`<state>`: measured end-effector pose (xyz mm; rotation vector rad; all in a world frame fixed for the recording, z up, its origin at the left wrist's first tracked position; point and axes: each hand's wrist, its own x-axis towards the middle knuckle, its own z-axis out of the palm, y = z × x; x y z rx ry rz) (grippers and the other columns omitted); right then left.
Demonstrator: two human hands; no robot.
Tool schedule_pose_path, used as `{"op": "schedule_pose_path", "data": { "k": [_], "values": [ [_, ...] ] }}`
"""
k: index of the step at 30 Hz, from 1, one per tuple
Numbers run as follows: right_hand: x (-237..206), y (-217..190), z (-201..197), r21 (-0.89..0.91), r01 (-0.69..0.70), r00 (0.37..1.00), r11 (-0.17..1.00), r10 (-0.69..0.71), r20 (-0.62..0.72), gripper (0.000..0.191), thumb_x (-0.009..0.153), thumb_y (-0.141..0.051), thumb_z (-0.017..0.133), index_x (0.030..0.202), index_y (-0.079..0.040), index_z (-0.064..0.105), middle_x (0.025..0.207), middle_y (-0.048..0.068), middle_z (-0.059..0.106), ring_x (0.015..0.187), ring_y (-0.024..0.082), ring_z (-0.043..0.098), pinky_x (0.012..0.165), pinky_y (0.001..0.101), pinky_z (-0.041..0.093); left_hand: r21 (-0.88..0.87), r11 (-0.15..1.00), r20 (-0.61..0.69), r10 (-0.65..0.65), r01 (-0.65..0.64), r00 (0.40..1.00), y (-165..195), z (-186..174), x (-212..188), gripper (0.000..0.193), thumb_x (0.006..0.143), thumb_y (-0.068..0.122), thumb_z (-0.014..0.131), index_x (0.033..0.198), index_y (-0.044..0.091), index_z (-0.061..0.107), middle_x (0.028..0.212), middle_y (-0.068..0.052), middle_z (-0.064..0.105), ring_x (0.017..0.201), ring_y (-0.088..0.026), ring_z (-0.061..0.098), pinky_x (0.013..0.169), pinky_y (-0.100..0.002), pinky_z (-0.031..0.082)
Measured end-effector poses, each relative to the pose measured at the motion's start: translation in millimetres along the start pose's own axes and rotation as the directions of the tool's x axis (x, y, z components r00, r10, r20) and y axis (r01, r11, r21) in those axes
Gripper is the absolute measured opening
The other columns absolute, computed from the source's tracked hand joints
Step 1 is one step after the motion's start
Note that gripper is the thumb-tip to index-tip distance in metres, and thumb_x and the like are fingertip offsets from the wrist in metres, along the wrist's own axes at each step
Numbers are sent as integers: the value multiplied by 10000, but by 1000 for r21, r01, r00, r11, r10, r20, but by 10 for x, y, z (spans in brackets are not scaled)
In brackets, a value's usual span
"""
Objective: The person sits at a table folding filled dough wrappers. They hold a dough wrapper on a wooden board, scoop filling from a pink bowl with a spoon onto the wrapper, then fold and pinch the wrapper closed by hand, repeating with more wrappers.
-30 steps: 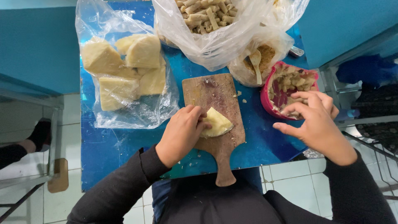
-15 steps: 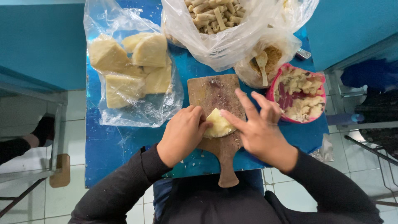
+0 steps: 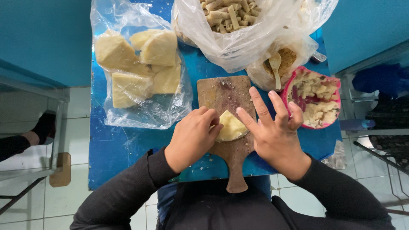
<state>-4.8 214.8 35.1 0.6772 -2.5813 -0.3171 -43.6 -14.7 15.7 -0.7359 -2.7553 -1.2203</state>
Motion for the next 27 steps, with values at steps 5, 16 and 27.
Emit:
{"op": "schedule_pose_path", "data": {
  "k": [5, 16, 27],
  "values": [
    [12, -34, 76, 92, 30, 999, 995, -31, 10, 644, 864, -56, 608, 1431, -350, 687, 1649, 105, 431, 1444, 328, 317, 1124, 517, 216, -24, 993, 89, -116, 118, 989, -29, -19, 43, 185, 864, 197, 740, 931, 74, 619, 789, -100, 716, 748, -331, 698, 632, -450, 532],
    [80, -28, 213, -9, 35, 999, 999, -35, 20, 623, 869, -92, 616, 1442, -333, 664, 1671, 114, 389, 1458, 338, 283, 1136, 534, 206, -86, 993, 92, -77, 85, 993, -88, 0, 51, 198, 861, 168, 737, 931, 44, 599, 785, -117, 714, 744, -337, 705, 633, -437, 541],
    [92, -119, 82, 99, -6, 999, 995, 2, 37, 679, 819, -30, 607, 1431, -316, 679, 1642, 118, 432, 1422, 340, 325, 1103, 514, 217, -156, 982, 137, -83, 105, 987, -62, -34, 50, 293, 814, 157, 777, 971, 42, 559, 727, -96, 672, 697, -312, 690, 614, -429, 531]
  ]
}}
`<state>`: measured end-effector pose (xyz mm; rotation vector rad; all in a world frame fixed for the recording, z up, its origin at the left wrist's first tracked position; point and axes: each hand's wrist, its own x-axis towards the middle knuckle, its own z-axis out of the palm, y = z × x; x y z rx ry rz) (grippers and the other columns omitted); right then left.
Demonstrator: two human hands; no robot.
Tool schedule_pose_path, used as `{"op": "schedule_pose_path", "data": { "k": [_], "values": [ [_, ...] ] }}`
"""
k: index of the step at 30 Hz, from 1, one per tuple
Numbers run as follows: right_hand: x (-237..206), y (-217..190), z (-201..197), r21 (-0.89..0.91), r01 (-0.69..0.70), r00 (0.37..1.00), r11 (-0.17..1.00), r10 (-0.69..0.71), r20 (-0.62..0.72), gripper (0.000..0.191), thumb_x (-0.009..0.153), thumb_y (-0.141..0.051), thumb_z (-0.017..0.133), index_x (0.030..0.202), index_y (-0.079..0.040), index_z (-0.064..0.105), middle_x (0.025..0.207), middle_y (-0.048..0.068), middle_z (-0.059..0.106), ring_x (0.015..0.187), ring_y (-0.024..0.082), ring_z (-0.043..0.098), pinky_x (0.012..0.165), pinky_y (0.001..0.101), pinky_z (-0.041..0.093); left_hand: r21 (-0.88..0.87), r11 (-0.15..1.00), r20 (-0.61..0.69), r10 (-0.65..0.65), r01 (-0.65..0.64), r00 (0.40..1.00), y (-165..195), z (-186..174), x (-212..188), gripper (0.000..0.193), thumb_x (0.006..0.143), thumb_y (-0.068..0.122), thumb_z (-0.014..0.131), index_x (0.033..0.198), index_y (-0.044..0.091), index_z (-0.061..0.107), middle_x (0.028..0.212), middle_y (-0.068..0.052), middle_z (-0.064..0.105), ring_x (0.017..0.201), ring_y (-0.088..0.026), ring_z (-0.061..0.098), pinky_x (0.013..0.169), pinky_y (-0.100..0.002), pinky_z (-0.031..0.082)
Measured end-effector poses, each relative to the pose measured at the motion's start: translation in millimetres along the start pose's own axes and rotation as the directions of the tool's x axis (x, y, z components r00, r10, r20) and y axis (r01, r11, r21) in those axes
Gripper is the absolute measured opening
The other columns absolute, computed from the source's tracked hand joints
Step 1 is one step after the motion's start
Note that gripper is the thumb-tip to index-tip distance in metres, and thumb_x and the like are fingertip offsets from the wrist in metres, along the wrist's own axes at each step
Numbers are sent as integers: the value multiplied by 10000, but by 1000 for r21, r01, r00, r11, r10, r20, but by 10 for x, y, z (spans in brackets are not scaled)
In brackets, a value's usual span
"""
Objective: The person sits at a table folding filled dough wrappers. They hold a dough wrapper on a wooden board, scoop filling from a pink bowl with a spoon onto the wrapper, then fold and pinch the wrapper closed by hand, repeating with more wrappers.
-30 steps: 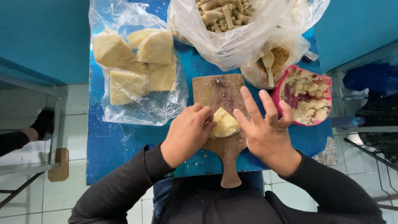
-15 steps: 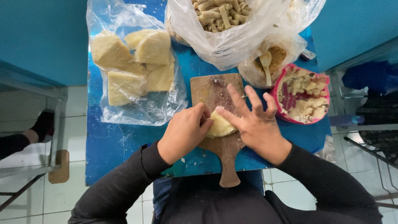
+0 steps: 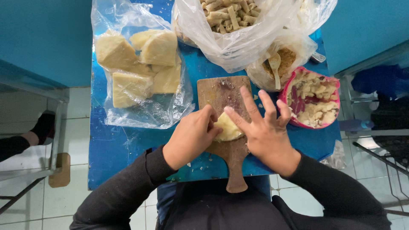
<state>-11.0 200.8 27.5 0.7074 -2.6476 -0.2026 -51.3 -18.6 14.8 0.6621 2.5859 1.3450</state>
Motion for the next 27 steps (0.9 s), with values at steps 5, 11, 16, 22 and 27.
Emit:
{"op": "schedule_pose_path", "data": {
  "k": [5, 11, 16, 22, 27],
  "values": [
    [-43, 2, -76, 420, -152, 988, 895, 141, 57, 506, 877, -114, 671, 1373, -213, 669, 1305, 37, 668, 1177, 245, 536, 994, 473, 289, 43, 996, -49, 75, -73, 996, 24, 12, -16, 291, 807, 156, 778, 984, 58, 568, 766, -84, 677, 722, -308, 689, 599, -427, 522],
    [-87, 12, 2, 663, -245, 966, 707, 234, 108, 468, 877, -123, 751, 1336, -139, 662, 969, 4, 717, 902, 195, 653, 869, 360, 411, 83, 996, 15, -46, 45, 999, 37, 5, -14, 269, 874, 228, 737, 1028, 80, 573, 736, -59, 712, 694, -312, 704, 578, -443, 523],
    [-86, 43, 11, 772, -326, 936, 545, 301, 183, 484, 875, -50, 754, 1342, -125, 653, 951, 53, 712, 848, 220, 685, 778, 328, 532, 133, 990, 23, -53, 50, 998, 15, -5, 1, 291, 879, 253, 739, 1039, 80, 570, 698, -76, 709, 658, -337, 693, 555, -468, 514],
    [-27, 110, -72, 777, -461, 884, 429, 298, 361, 555, 839, -43, 738, 1376, -122, 622, 987, 76, 697, 745, 186, 699, 714, 304, 569, 124, 991, 22, -60, 57, 998, 5, 24, -3, 291, 874, 252, 741, 1042, 89, 567, 700, -67, 705, 662, -328, 694, 560, -464, 513],
    [-33, 62, -85, 563, -219, 976, 797, 165, 146, 508, 850, -99, 695, 1348, -188, 649, 1239, 44, 685, 1119, 279, 577, 956, 434, 420, 70, 997, -10, 12, -11, 1000, 12, 49, -31, 320, 847, 208, 764, 1046, 74, 552, 770, -81, 684, 705, -317, 688, 581, -450, 514]
  ]
}}
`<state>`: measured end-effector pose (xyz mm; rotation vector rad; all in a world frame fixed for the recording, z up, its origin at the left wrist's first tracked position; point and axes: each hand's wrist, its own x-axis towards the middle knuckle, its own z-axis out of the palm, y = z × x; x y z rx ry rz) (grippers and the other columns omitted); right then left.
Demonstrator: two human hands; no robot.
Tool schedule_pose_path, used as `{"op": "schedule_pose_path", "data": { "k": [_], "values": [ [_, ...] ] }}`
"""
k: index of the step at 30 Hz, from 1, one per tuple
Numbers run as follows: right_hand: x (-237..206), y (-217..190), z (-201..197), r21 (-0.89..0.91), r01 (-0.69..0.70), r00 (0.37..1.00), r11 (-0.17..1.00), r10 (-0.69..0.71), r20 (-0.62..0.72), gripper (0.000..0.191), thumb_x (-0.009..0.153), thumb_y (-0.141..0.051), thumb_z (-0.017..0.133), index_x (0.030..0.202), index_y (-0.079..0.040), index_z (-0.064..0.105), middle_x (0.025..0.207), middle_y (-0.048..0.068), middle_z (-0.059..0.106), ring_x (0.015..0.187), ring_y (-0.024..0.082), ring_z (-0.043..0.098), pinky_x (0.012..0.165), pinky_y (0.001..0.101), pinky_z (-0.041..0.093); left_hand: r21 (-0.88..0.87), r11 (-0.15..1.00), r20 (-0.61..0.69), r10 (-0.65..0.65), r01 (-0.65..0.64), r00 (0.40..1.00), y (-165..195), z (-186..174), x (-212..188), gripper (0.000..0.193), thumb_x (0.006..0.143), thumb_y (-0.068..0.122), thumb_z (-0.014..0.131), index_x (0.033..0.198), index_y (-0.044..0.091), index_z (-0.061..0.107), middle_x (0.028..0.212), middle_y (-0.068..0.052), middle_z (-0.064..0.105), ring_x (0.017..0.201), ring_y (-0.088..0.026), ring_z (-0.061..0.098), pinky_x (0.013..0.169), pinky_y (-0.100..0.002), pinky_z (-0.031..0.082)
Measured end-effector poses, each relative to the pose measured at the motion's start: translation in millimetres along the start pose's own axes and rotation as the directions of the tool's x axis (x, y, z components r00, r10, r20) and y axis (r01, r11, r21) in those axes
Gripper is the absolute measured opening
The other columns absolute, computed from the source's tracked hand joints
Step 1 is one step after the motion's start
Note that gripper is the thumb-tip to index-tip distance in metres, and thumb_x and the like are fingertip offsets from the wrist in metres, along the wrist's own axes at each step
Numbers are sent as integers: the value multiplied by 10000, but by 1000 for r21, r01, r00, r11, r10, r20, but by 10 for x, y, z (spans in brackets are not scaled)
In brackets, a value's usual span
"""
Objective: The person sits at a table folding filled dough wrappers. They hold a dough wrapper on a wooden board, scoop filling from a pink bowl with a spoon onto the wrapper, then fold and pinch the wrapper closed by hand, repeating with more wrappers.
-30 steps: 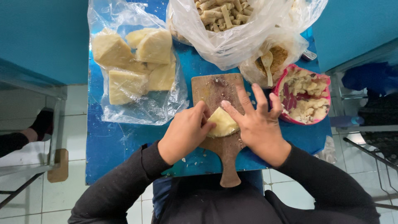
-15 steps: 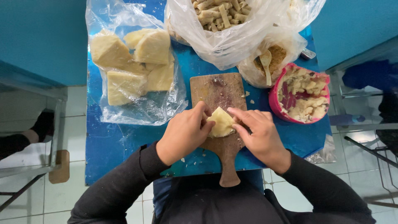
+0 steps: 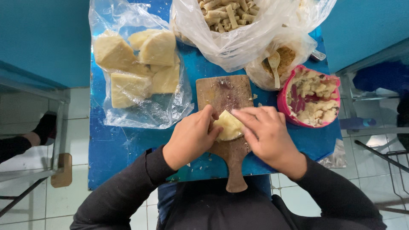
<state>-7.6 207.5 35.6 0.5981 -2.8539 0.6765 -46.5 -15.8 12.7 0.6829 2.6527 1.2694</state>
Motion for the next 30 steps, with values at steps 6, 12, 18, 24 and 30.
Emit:
{"op": "schedule_pose_path", "data": {
  "k": [6, 12, 18, 24, 30],
  "values": [
    [-30, -75, 247, -202, 140, 988, 969, -124, 89, 707, 743, -2, 587, 1408, -232, 655, 1628, 152, 375, 1356, 384, 386, 1064, 492, 269, -15, 1000, 6, 24, -24, 1000, -23, -6, -10, 379, 815, 144, 777, 1072, 42, 518, 790, -125, 667, 755, -352, 675, 626, -458, 513],
    [-91, 33, 139, -54, 79, 994, 995, -74, 86, 535, 723, -12, 584, 1117, -337, 742, 1604, 53, 441, 1363, 341, 405, 1092, 462, 263, -73, 997, 41, 0, 3, 999, -29, -2, 4, 378, 820, 115, 771, 1082, 43, 509, 830, -131, 660, 775, -341, 677, 651, -447, 521],
    [-71, -121, 264, -344, 113, 994, 932, -109, 32, 658, 725, -1, 595, 1324, -236, 739, 1623, 154, 409, 1353, 368, 384, 1040, 488, 229, -83, 996, 21, 29, -28, 999, -16, -34, -3, 386, 808, 97, 781, 1075, 44, 506, 818, -128, 657, 777, -336, 680, 652, -446, 519],
    [-101, -43, 74, -227, 119, 991, 966, -101, 92, 496, 693, -58, 627, 1103, -307, 755, 1605, 66, 422, 1379, 327, 366, 1049, 499, 222, -106, 994, 43, 41, -36, 998, -19, -56, -4, 390, 802, 71, 772, 1082, 42, 502, 810, -122, 652, 758, -333, 681, 631, -442, 521],
    [50, 27, 143, -576, 187, 978, 796, -207, 31, 647, 778, -43, 623, 1352, -324, 722, 1664, 108, 397, 1391, 343, 333, 1044, 506, 237, -92, 995, 35, 37, -33, 999, -21, -60, 4, 386, 802, 76, 779, 1065, 45, 499, 786, -122, 648, 752, -338, 677, 626, -444, 517]
  ]
}}
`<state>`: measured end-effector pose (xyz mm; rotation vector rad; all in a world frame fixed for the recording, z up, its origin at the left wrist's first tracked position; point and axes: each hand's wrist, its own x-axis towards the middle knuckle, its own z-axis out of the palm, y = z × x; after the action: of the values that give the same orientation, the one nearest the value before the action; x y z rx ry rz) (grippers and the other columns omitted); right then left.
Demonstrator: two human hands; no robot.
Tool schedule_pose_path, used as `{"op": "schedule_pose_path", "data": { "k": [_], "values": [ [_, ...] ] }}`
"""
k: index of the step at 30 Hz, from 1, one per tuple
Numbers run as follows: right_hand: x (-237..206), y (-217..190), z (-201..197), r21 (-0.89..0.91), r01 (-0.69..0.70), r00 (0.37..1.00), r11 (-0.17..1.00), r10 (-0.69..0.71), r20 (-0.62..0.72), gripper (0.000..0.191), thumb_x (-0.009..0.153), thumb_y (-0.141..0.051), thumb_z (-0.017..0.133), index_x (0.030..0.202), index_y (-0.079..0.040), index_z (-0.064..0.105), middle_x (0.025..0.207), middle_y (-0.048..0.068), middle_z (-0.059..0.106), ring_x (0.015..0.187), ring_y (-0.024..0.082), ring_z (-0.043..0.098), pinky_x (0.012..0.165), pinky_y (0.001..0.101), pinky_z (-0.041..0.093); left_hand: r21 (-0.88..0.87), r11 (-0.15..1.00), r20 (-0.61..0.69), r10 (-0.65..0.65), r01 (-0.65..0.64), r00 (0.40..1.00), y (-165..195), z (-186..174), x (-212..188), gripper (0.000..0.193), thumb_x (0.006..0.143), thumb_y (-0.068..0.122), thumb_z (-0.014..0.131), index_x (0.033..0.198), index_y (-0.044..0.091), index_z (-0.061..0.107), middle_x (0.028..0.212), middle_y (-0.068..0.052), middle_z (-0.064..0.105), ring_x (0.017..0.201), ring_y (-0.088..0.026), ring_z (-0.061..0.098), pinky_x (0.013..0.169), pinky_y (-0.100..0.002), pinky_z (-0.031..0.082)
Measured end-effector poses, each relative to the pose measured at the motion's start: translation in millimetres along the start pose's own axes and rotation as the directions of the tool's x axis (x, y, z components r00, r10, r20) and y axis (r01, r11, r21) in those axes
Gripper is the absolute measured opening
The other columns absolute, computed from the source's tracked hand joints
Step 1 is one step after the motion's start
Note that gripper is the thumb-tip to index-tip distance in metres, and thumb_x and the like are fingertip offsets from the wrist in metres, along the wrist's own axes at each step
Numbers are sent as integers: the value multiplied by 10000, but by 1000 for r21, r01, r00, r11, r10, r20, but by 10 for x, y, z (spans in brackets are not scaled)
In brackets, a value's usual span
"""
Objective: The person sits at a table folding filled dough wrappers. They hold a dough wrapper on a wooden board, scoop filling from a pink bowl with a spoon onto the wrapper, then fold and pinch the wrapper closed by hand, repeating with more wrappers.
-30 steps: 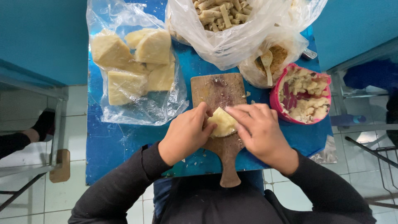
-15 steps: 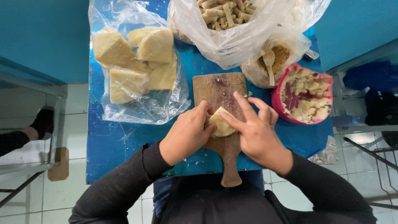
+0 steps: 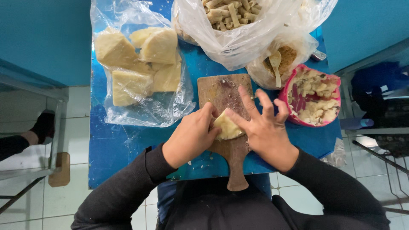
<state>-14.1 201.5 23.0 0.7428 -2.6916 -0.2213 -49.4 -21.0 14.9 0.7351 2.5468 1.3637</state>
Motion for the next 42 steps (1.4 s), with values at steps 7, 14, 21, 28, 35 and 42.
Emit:
{"op": "schedule_pose_path", "data": {
  "k": [7, 14, 21, 28, 35, 42],
  "values": [
    [17, -67, 18, -57, 26, 997, 998, -30, -65, 590, 860, -88, 615, 1390, -334, 699, 1675, 87, 378, 1433, 316, 319, 1069, 512, 242, -10, 1000, 17, -20, 20, 1000, -22, 7, 1, 383, 809, 78, 773, 1068, 45, 492, 764, -118, 651, 740, -335, 679, 624, -443, 519],
    [-110, -32, -8, 187, -31, 998, 982, 22, 53, 638, 794, -43, 600, 1378, -281, 695, 1641, 139, 411, 1387, 355, 350, 1045, 500, 242, -10, 1000, 7, -6, 6, 1000, -41, 37, -1, 391, 800, 81, 777, 1062, 42, 489, 775, -123, 656, 757, -346, 677, 637, -447, 521],
    [-253, 119, -95, 480, -118, 991, 869, 76, 106, 587, 729, -33, 582, 1199, -365, 699, 1587, 38, 454, 1363, 351, 395, 1086, 481, 221, 8, 1000, -4, 19, -19, 1000, -52, 35, -17, 394, 813, 91, 780, 1067, 35, 483, 798, -137, 650, 747, -349, 670, 629, -443, 518],
    [-165, -108, -52, 54, -4, 1000, 999, 5, -20, 613, 790, -42, 590, 1336, -285, 724, 1601, 96, 483, 1369, 326, 397, 1070, 500, 236, 11, 1000, 10, -28, 28, 1000, -42, 29, 3, 395, 807, 111, 785, 1067, 44, 494, 764, -124, 660, 736, -339, 677, 633, -439, 522],
    [-94, 397, -239, 124, -141, 990, 982, 138, 35, 231, 848, -169, 699, 1073, -203, 741, 1368, 31, 609, 1297, 292, 445, 1029, 508, 265, 21, 1000, 16, 0, 0, 1000, -63, 16, -11, 371, 829, 114, 776, 1061, 38, 497, 769, -131, 649, 729, -340, 669, 629, -441, 517],
    [288, 762, 148, -93, -216, 974, 972, 221, 46, 226, 865, -302, 719, 1010, -130, 708, 1024, 55, 670, 1099, 293, 537, 945, 499, 314, 32, 999, 16, 1, -2, 1000, -62, 26, 7, 375, 826, 121, 774, 1065, 35, 499, 748, -125, 650, 722, -340, 667, 631, -444, 511]
  ]
}}
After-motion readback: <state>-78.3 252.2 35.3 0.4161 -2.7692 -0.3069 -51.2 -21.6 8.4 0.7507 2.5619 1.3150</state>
